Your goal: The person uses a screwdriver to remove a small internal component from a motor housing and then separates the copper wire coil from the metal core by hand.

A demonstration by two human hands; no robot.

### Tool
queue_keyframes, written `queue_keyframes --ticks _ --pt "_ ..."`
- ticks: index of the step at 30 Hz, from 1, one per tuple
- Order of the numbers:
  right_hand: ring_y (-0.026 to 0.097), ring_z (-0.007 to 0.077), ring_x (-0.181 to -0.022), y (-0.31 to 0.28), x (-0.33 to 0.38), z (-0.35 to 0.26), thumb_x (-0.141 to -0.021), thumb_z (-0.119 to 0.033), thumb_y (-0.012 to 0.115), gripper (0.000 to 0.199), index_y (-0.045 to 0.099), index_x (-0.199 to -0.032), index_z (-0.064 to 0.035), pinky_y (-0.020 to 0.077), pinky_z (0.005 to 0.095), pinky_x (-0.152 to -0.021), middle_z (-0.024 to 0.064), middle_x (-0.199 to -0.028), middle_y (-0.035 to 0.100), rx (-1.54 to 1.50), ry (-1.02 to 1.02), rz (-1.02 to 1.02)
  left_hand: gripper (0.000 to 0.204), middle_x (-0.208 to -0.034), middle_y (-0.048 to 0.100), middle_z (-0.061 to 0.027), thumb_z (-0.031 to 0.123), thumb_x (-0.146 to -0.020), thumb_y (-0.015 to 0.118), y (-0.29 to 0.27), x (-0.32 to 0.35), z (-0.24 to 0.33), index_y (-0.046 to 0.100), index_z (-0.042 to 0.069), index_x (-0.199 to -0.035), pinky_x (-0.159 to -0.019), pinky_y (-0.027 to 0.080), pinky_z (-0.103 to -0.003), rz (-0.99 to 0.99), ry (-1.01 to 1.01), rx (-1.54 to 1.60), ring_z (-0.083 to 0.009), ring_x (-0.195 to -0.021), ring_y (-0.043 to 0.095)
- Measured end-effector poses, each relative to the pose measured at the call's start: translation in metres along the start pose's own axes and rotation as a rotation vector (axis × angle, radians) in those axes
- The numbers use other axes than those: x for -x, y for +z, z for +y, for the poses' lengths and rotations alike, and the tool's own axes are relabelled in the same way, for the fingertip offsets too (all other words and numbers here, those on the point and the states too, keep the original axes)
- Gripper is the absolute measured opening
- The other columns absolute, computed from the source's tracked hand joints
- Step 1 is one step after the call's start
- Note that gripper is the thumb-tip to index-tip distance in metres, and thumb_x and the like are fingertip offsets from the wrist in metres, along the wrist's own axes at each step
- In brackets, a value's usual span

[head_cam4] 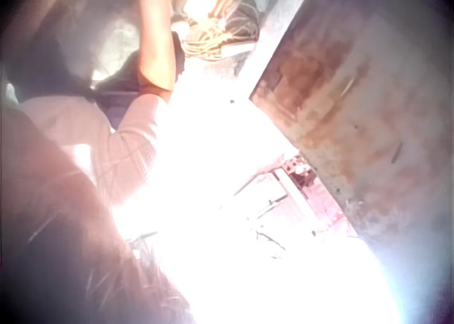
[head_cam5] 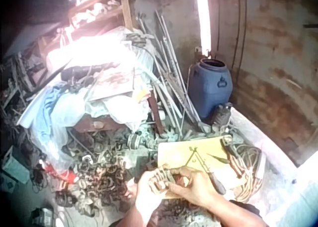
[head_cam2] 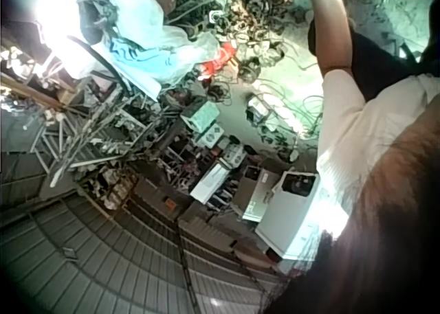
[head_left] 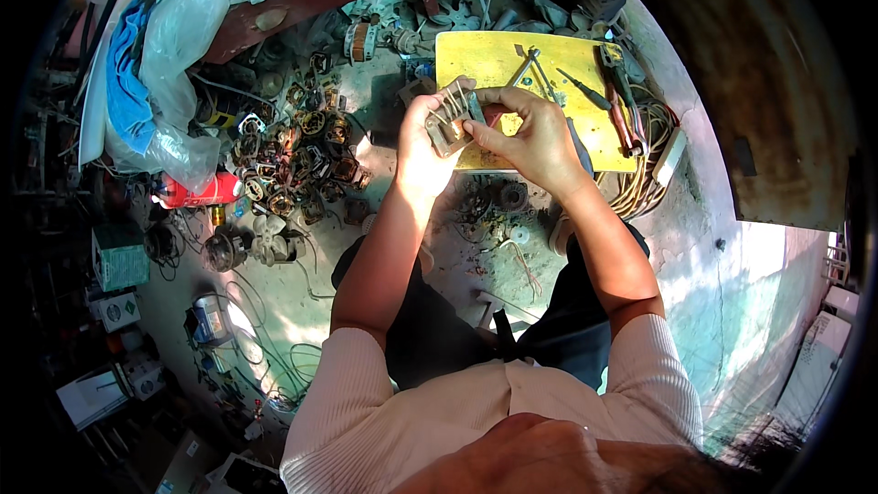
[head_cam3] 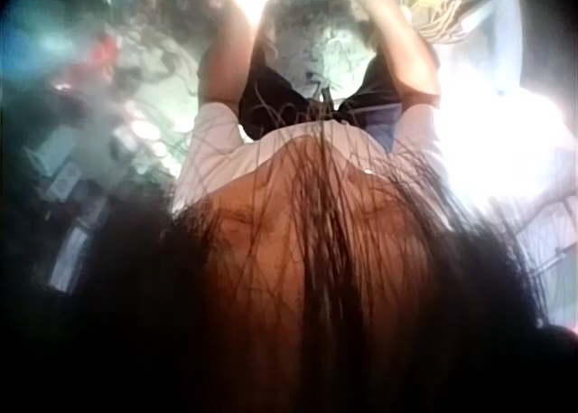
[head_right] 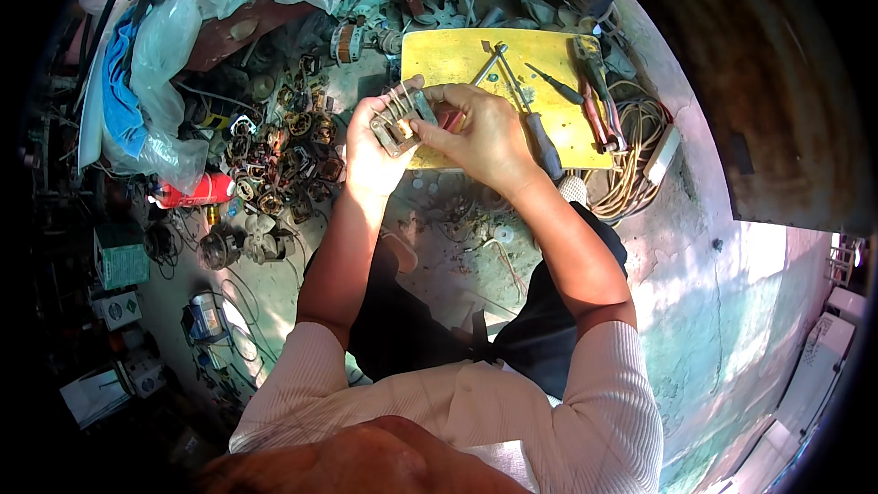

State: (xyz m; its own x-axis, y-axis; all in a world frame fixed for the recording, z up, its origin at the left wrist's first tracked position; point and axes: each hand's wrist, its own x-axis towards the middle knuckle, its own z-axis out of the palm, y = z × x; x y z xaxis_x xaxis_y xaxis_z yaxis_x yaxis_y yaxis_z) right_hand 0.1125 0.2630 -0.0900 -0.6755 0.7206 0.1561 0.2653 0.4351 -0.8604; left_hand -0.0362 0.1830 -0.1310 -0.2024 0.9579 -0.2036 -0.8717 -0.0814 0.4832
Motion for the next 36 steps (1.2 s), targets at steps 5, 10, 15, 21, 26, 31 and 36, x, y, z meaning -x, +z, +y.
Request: queue_keyframes --ticks 5,10,15,21,26,31,36 --pt "0.068 0.0218 -0.069 0.007 0.002 0.007 -0.073 -0.027 0.078 0.041 0.069 -0.106 -0.004 0.0536 0.0321 -0.068 0.0117 -0.078 0.069 -0.076 0.036 0.037 0.05 -0.122 0.059 -0.015 0.026 -0.095 0.036 0.012 0.0 -0.006 0.049 -0.006 -0.131 -0.094 0.048 -0.039 0.154 0.101 -0.175 -0.0255 -0.109 0.058" --pt "0.068 0.0237 -0.067 0.012 0.005 0.002 -0.072 -0.027 0.076 0.041 0.069 -0.105 -0.0041 0.0536 0.0325 -0.064 0.0114 -0.075 0.068 0.087 -0.023 0.083 0.048 -0.121 0.06 -0.0159 0.025 -0.096 0.034 -0.003 -0.002 -0.01 0.05 -0.005 -0.13 -0.098 0.046 -0.041 0.059 0.096 -0.214 -0.0276 -0.109 0.059" --pt "0.067 0.0254 -0.064 0.016 0.005 0.005 -0.073 -0.027 0.074 0.04 0.069 -0.105 -0.0038 0.0536 0.034 -0.062 0.0121 -0.072 0.067 0.124 -0.078 0.124 0.047 -0.119 0.061 -0.0159 0.025 -0.096 0.033 -0.001 -0.001 -0.009 0.052 -0.005 -0.128 -0.098 0.046 -0.041 0.037 0.082 -0.181 -0.0287 -0.107 0.06" --pt "0.069 0.0191 -0.071 0.01 0.004 0.001 -0.079 -0.015 0.068 0.03 0.068 -0.104 0.0016 0.0538 0.0298 -0.067 0.0134 -0.078 0.069 0.134 -0.012 0.102 0.048 -0.118 0.061 -0.0167 0.026 -0.094 0.034 0.0 0.0 -0.008 0.054 -0.005 -0.126 -0.098 0.047 -0.043 0.078 0.016 -0.114 -0.0296 -0.109 0.059" --pt "0.064 0.0096 -0.078 0.006 0.0 0.011 -0.092 -0.013 0.061 0.024 0.065 -0.108 0.0044 0.0524 0.0258 -0.072 0.0072 -0.086 0.07 -0.2 0.08 0.015 0.051 -0.121 0.06 -0.0186 0.027 -0.091 0.035 0.015 0.0 0.008 0.054 -0.004 -0.127 -0.103 0.042 -0.054 0.236 -0.14 0.113 -0.0341 -0.116 0.055" --pt "0.061 0.0072 -0.084 0.004 -0.005 0.013 -0.097 -0.025 0.06 0.034 0.062 -0.114 0.005 0.0515 0.0232 -0.077 0.0042 -0.096 0.067 -0.637 0.154 -0.228 0.055 -0.131 0.054 -0.0206 0.029 -0.092 0.031 0.014 0.005 0.018 0.05 -0.002 -0.133 -0.108 0.031 -0.063 0.095 -0.186 0.193 -0.0391 -0.123 0.05" --pt "0.059 0.0053 -0.079 0.003 -0.003 0.009 -0.097 -0.026 0.062 0.032 0.064 -0.107 0.0037 0.0514 0.0218 -0.076 0.002 -0.089 0.067 -0.664 0.203 -0.328 0.059 -0.133 0.053 -0.0211 0.037 -0.096 0.032 0.011 0.006 0.02 0.044 -0.002 -0.138 -0.107 0.033 -0.061 0.103 -0.238 0.114 -0.0392 -0.126 0.048"
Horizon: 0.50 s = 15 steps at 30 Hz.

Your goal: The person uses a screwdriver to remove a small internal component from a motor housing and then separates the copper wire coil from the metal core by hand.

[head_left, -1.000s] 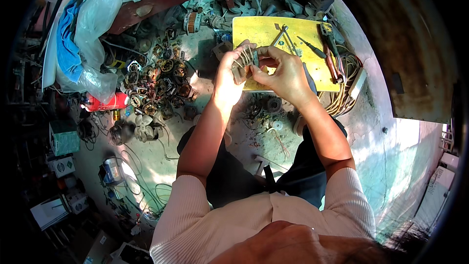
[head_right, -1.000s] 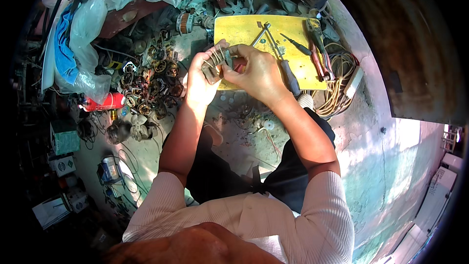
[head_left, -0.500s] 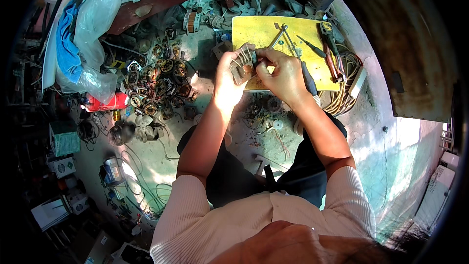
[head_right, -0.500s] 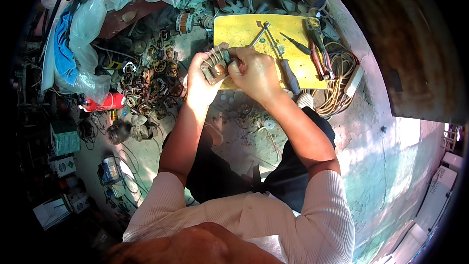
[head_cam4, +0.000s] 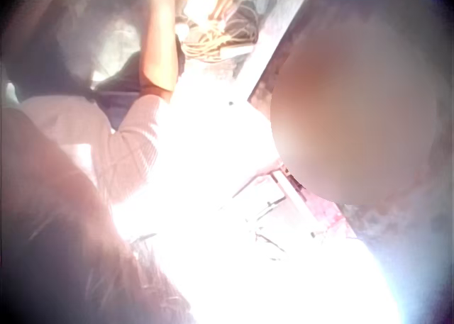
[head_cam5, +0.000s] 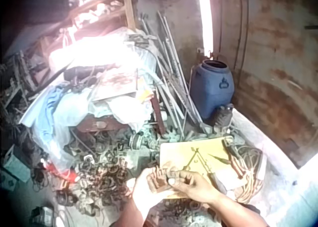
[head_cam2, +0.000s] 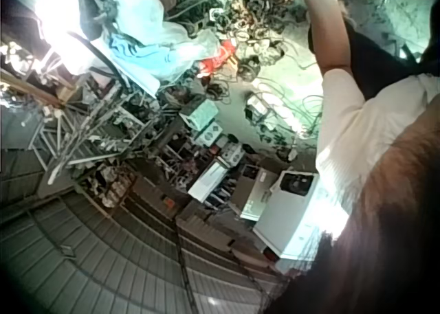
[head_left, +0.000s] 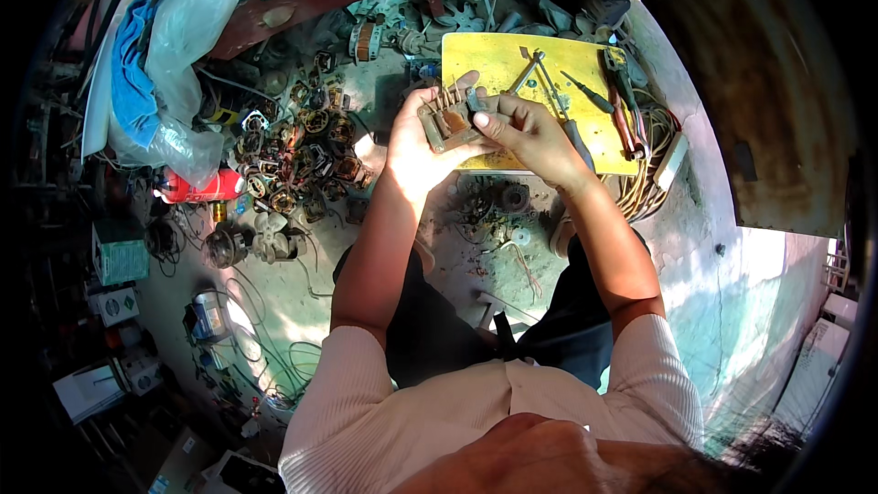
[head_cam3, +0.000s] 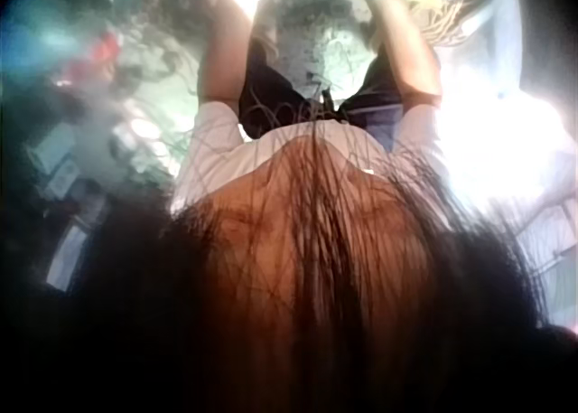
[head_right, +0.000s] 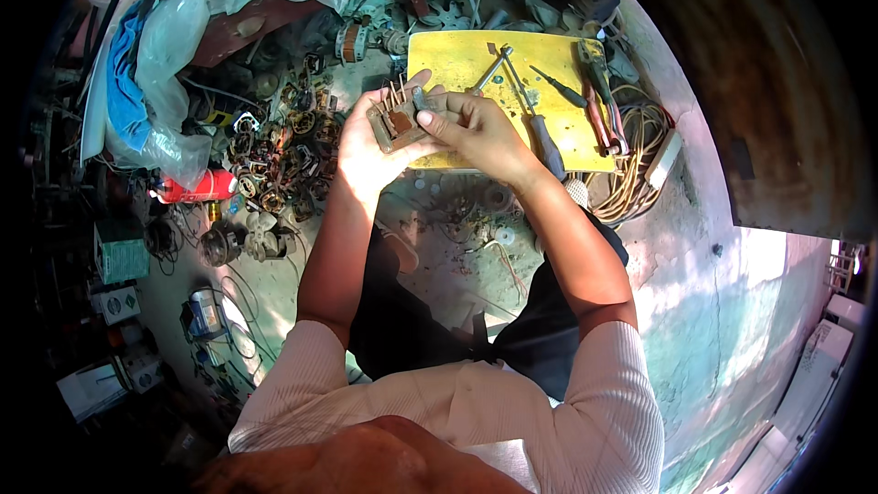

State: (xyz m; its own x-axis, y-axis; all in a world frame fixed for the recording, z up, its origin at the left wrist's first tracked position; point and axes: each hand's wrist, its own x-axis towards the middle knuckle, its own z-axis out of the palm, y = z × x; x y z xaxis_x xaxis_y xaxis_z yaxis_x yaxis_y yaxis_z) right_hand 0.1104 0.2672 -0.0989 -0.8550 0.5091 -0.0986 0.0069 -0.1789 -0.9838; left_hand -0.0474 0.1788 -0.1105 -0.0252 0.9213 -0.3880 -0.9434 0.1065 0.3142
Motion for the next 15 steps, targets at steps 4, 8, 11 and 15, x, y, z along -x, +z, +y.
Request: queue_keyframes --ticks 4,8,11,15 --pt "0.066 0.0091 -0.079 -0.002 -0.006 0.011 -0.096 -0.025 0.063 0.026 0.065 -0.098 0.0008 0.0546 0.0215 -0.076 0.0063 -0.09 0.069 -0.179 0.141 0.113 0.07 -0.132 0.054 -0.0202 0.055 -0.099 0.035 -0.009 -0.005 0.001 0.043 -0.002 -0.137 -0.108 0.034 -0.056 0.046 -0.001 -0.018 -0.037 -0.123 0.051" --pt "0.07 0.0129 -0.08 -0.008 -0.003 0.0 -0.095 -0.025 0.063 0.024 0.066 -0.098 -0.0013 0.0578 0.0237 -0.076 0.009 -0.092 0.071 -0.264 0.244 0.218 0.08 -0.123 0.059 -0.017 0.068 -0.094 0.037 -0.005 0.004 0.004 0.047 0.0 -0.132 -0.103 0.042 -0.048 0.114 0.177 -0.576 -0.0294 -0.115 0.057" --pt "0.07 0.0132 -0.077 -0.014 -0.003 0.001 -0.094 -0.026 0.063 0.026 0.067 -0.101 -0.0009 0.0586 0.0234 -0.074 0.0101 -0.092 0.072 -0.262 0.23 0.255 0.077 -0.104 0.064 -0.0103 0.071 -0.091 0.042 0.001 0.012 0.013 0.053 0.002 -0.124 -0.086 0.052 -0.036 0.277 0.183 -0.891 -0.019 -0.096 0.063" --pt "0.07 0.0122 -0.074 -0.018 -0.004 0.005 -0.093 -0.027 0.064 0.027 0.068 -0.1 -0.001 0.0584 0.0223 -0.071 0.0095 -0.088 0.072 -0.258 0.25 0.277 0.068 -0.092 0.065 -0.0062 0.066 -0.091 0.047 0.001 0.013 0.014 0.058 0.004 -0.117 -0.078 0.052 -0.032 0.311 0.156 -0.953 -0.0149 -0.08 0.062"
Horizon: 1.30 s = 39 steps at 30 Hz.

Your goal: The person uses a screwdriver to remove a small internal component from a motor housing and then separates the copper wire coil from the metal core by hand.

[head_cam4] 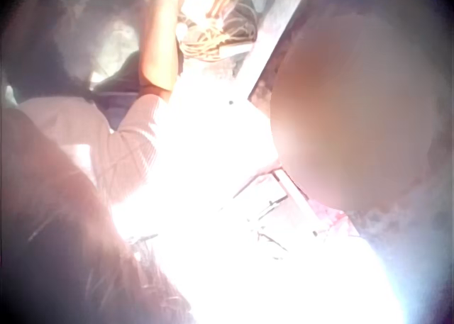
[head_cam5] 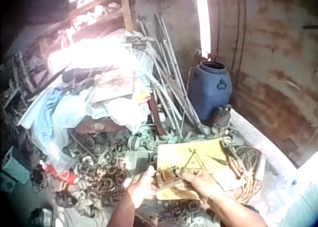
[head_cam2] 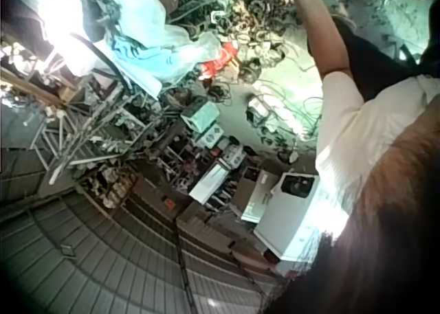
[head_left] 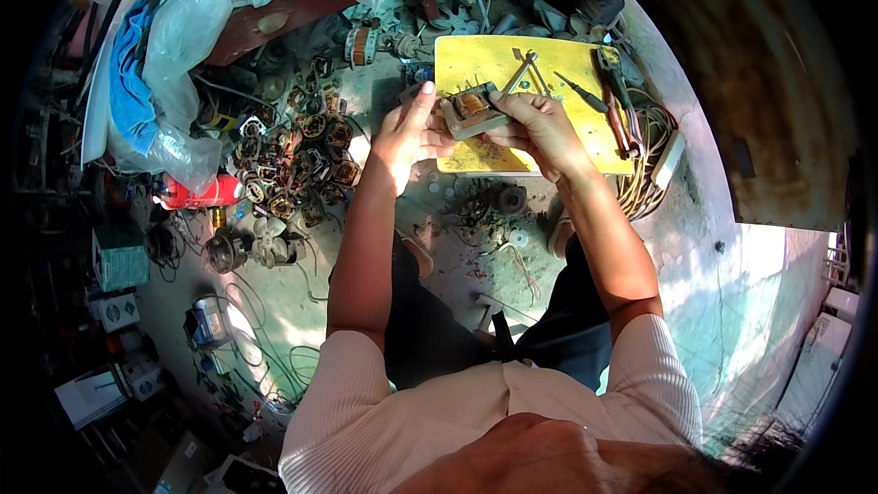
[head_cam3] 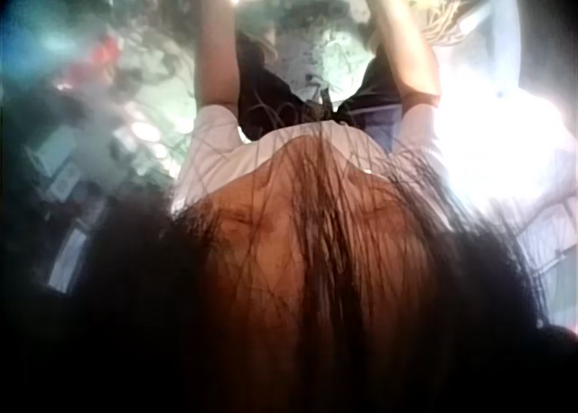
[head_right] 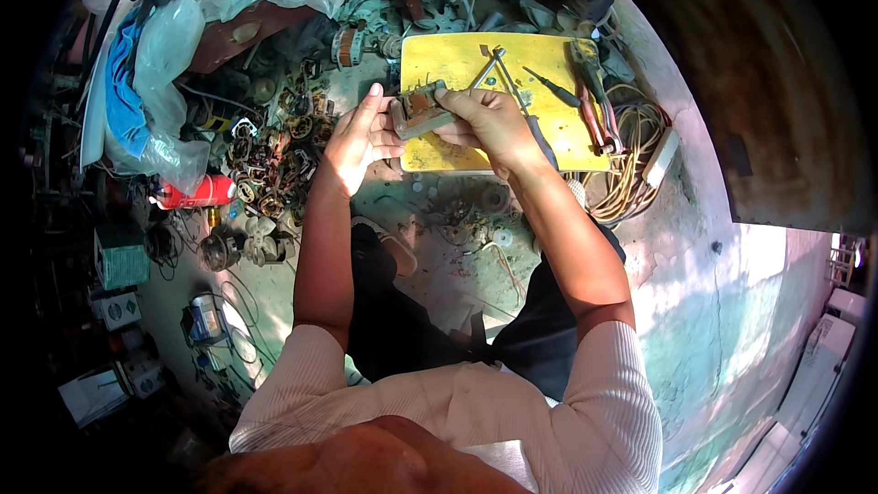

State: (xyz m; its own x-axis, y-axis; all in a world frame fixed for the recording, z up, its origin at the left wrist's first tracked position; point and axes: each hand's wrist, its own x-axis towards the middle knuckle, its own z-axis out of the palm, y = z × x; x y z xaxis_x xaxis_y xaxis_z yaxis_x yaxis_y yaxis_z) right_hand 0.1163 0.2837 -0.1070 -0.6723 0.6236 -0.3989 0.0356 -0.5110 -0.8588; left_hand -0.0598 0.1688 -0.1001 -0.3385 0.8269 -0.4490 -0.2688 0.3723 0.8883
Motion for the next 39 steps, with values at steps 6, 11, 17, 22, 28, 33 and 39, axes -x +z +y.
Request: queue_keyframes --ticks 6,11,17,22,28,33,39 --pt "0.068 0.0104 -0.07 0.006 0.002 -0.001 -0.093 -0.03 0.066 0.029 0.069 -0.097 -0.0014 0.0572 0.0206 -0.068 0.0086 -0.086 0.072 0.027 0.007 0.026 0.056 -0.089 0.065 -0.0056 0.054 -0.091 0.06 0.004 -0.002 -0.004 0.063 0.001 -0.11 -0.068 0.056 -0.03 -0.033 0.031 -0.02 -0.0131 -0.07 0.062" --pt "0.065 0.009 -0.069 0.005 0.0 0.003 -0.092 -0.031 0.067 0.03 0.069 -0.097 -0.0018 0.0557 0.0205 -0.067 0.0061 -0.083 0.07 0.065 -0.004 0.024 0.048 -0.086 0.065 -0.0037 0.046 -0.093 0.062 0.009 -0.003 -0.007 0.065 0.001 -0.109 -0.063 0.054 -0.026 0.005 0.039 -0.079 -0.0099 -0.063 0.059" --pt "0.063 0.007 -0.07 0.007 -0.002 0.011 -0.093 -0.029 0.067 0.027 0.068 -0.09 -0.002 0.0543 0.0205 -0.069 0.003 -0.083 0.068 0.151 -0.07 0.022 0.036 -0.079 0.064 -0.0019 0.035 -0.095 0.059 0.012 -0.004 -0.01 0.067 0.0 -0.098 -0.058 0.049 -0.023 0.049 0.119 -0.115 -0.0086 -0.06 0.058" --pt "0.062 0.0065 -0.069 0.009 -0.003 0.015 -0.092 -0.028 0.068 0.026 0.068 -0.089 -0.0026 0.0531 0.0204 -0.067 0.0015 -0.081 0.067 0.204 -0.096 0.041 0.034 -0.072 0.064 -0.0055 0.031 -0.096 0.053 0.016 -0.004 -0.015 0.065 -0.001 -0.092 -0.059 0.048 -0.027 0.094 0.269 -0.294 -0.012 -0.061 0.06" --pt "0.061 0.0057 -0.068 0.011 -0.004 0.018 -0.091 -0.025 0.069 0.024 0.067 -0.086 -0.0019 0.0516 0.0194 -0.065 0.0 -0.078 0.065 0.247 -0.129 0.049 0.037 -0.071 0.065 -0.0115 0.033 -0.095 0.05 0.011 -0.008 -0.02 0.062 -0.003 -0.096 -0.064 0.05 -0.031 0.108 0.267 -0.438 -0.0176 -0.066 0.064" --pt "0.06 0.0052 -0.068 0.008 -0.009 0.028 -0.091 -0.02 0.069 0.02 0.066 -0.085 -0.0008 0.0502 0.019 -0.064 0.0 -0.078 0.065 0.341 -0.191 0.061 0.04 -0.073 0.066 -0.013 0.032 -0.094 0.049 0.011 -0.009 -0.021 0.06 -0.004 -0.109 -0.067 0.052 -0.034 0.073 0.245 -0.484 -0.0193 -0.068 0.066" --pt "0.06 0.0054 -0.072 0.007 -0.012 0.03 -0.093 -0.019 0.067 0.018 0.066 -0.092 -0.0009 0.0504 0.0201 -0.068 0.0007 -0.083 0.066 0.28 -0.179 0.034 0.047 -0.078 0.066 -0.0158 0.024 -0.094 0.045 0.006 -0.008 -0.024 0.052 -0.009 -0.126 -0.067 0.053 -0.033 0.136 0.248 -0.543 -0.0209 -0.068 0.067"
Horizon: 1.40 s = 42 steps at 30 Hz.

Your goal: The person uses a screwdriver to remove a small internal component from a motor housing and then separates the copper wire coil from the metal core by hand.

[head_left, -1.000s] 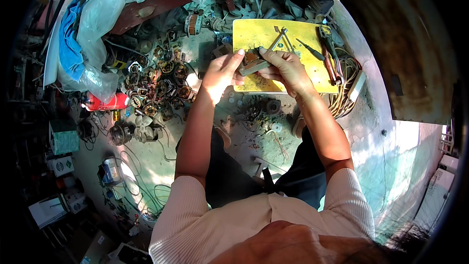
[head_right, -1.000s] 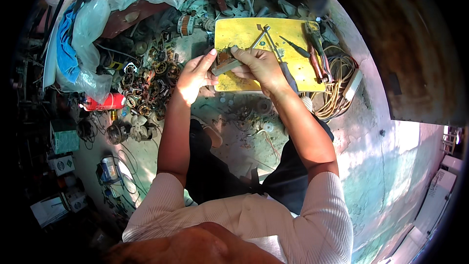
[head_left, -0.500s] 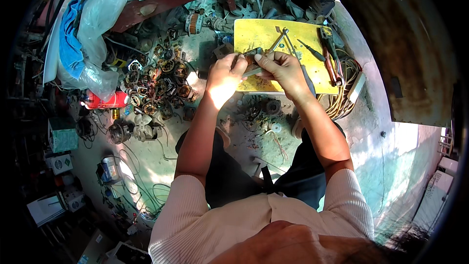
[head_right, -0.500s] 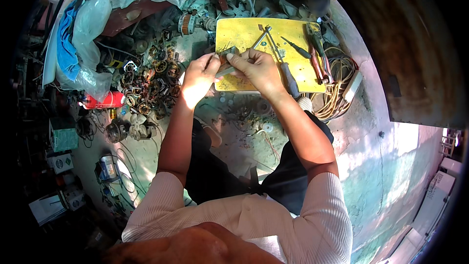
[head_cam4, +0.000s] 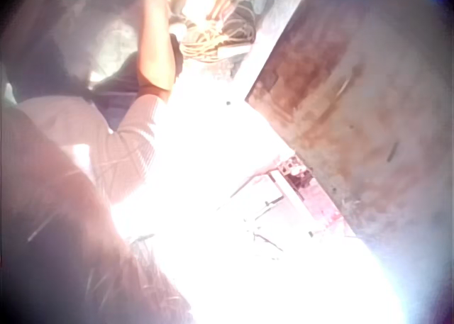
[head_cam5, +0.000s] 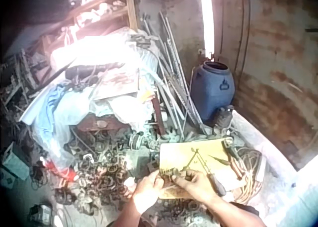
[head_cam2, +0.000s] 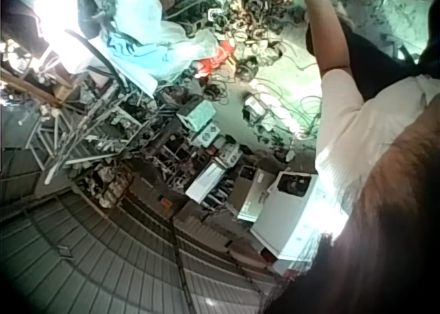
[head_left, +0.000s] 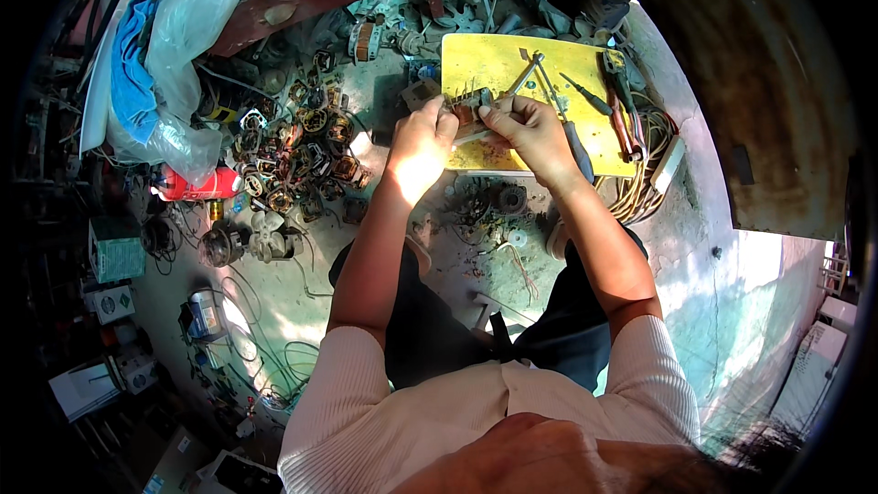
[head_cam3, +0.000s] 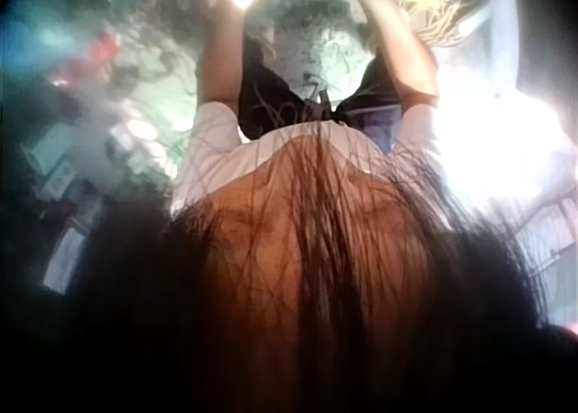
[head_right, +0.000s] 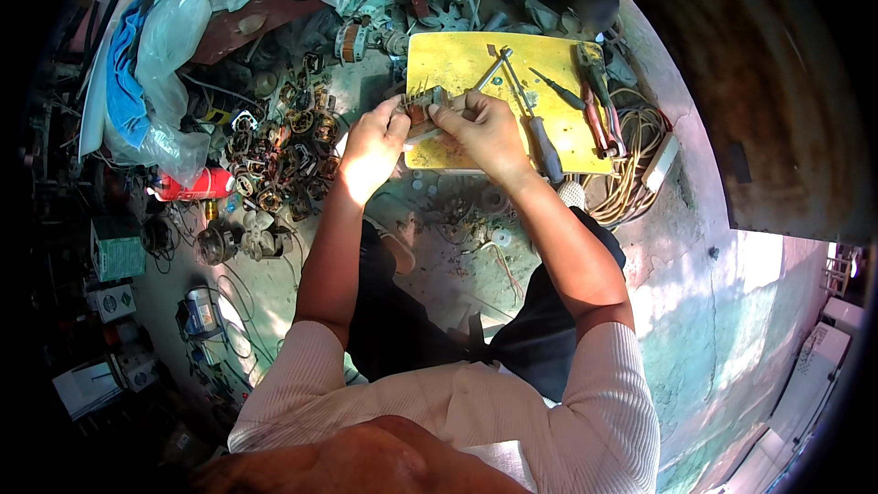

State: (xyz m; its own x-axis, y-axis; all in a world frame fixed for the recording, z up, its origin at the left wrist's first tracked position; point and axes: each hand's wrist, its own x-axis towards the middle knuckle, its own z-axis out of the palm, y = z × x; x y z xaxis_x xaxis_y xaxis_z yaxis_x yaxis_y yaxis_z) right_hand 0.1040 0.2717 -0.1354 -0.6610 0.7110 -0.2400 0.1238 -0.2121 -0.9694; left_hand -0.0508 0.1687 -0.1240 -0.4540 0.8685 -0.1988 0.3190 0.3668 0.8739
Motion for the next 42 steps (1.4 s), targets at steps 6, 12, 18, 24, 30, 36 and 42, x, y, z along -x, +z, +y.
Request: queue_keyframes --ticks 6,12,18,24,30,36,42 --pt "0.062 0.0061 -0.078 -0.003 0.002 -0.007 -0.095 -0.022 0.063 0.021 0.066 -0.098 -0.0025 0.0525 0.022 -0.076 0.0004 -0.09 0.066 -0.134 0.053 -0.022 0.044 -0.087 0.066 -0.0125 0.018 -0.096 0.047 -0.004 -0.004 -0.004 0.049 -0.01 -0.13 -0.067 0.055 -0.03 -0.013 0.038 0.188 -0.0162 -0.07 0.066" --pt "0.063 0.0074 -0.082 -0.005 0.003 -0.012 -0.096 -0.021 0.061 0.019 0.065 -0.1 -0.003 0.0535 0.0233 -0.079 0.0001 -0.09 0.066 -0.187 0.052 -0.06 0.04 -0.093 0.066 -0.006 0.024 -0.1 0.048 -0.006 -0.006 -0.003 0.054 -0.005 -0.126 -0.064 0.054 -0.025 -0.011 -0.028 0.534 -0.01 -0.074 0.063" --pt "0.059 0.0052 -0.075 -0.001 0.005 -0.012 -0.096 -0.016 0.062 0.018 0.064 -0.101 0.0013 0.0488 0.0193 -0.069 0.0003 -0.083 0.066 -0.192 -0.034 -0.045 0.041 -0.102 0.066 -0.0067 0.029 -0.094 0.065 -0.01 0.003 0.024 0.058 -0.001 -0.122 -0.065 0.052 -0.023 -0.024 -0.112 0.395 -0.0068 -0.078 0.061" --pt "0.062 0.0077 -0.081 -0.005 0.003 -0.013 -0.097 -0.013 0.059 0.017 0.061 -0.106 0.0018 0.0523 0.0223 -0.076 0.0025 -0.093 0.067 -0.221 -0.01 -0.058 0.048 -0.108 0.066 -0.0074 0.028 -0.091 0.069 -0.01 0.0 0.012 0.057 0.0 -0.128 -0.077 0.051 -0.025 -0.063 -0.002 0.47 -0.0098 -0.093 0.06" --pt "0.062 0.0082 -0.086 -0.003 0.005 -0.017 -0.098 -0.013 0.057 0.018 0.059 -0.109 0.0016 0.0528 0.0229 -0.079 0.0028 -0.097 0.066 -0.223 -0.001 -0.066 0.034 -0.115 0.064 -0.0071 0.021 -0.091 0.07 -0.007 -0.01 0.0 0.065 0.0 -0.116 -0.09 0.047 -0.025 0.057 0.155 0.477 -0.0117 -0.1 0.059" --pt "0.061 0.0074 -0.083 0.0 -0.001 -0.001 -0.098 -0.014 0.058 0.016 0.059 -0.105 0.0007 0.0513 0.0221 -0.076 0.0016 -0.093 0.065 -0.199 -0.02 -0.046 0.02 -0.116 0.062 -0.0074 0.014 -0.09 0.07 -0.002 -0.011 0.002 0.069 -0.002 -0.103 -0.092 0.046 -0.026 0.149 0.211 0.627 -0.0117 -0.105 0.058" --pt "0.061 0.0077 -0.083 0.001 0.0 -0.004 -0.098 -0.015 0.058 0.017 0.059 -0.103 0.0017 0.0512 0.0222 -0.077 0.0029 -0.092 0.065 -0.21 0.005 -0.035 0.016 -0.116 0.063 -0.0091 0.014 -0.09 0.069 -0.001 -0.009 0.002 0.068 -0.001 -0.097 -0.094 0.045 -0.027 0.208 0.366 0.479 -0.0145 -0.106 0.058"
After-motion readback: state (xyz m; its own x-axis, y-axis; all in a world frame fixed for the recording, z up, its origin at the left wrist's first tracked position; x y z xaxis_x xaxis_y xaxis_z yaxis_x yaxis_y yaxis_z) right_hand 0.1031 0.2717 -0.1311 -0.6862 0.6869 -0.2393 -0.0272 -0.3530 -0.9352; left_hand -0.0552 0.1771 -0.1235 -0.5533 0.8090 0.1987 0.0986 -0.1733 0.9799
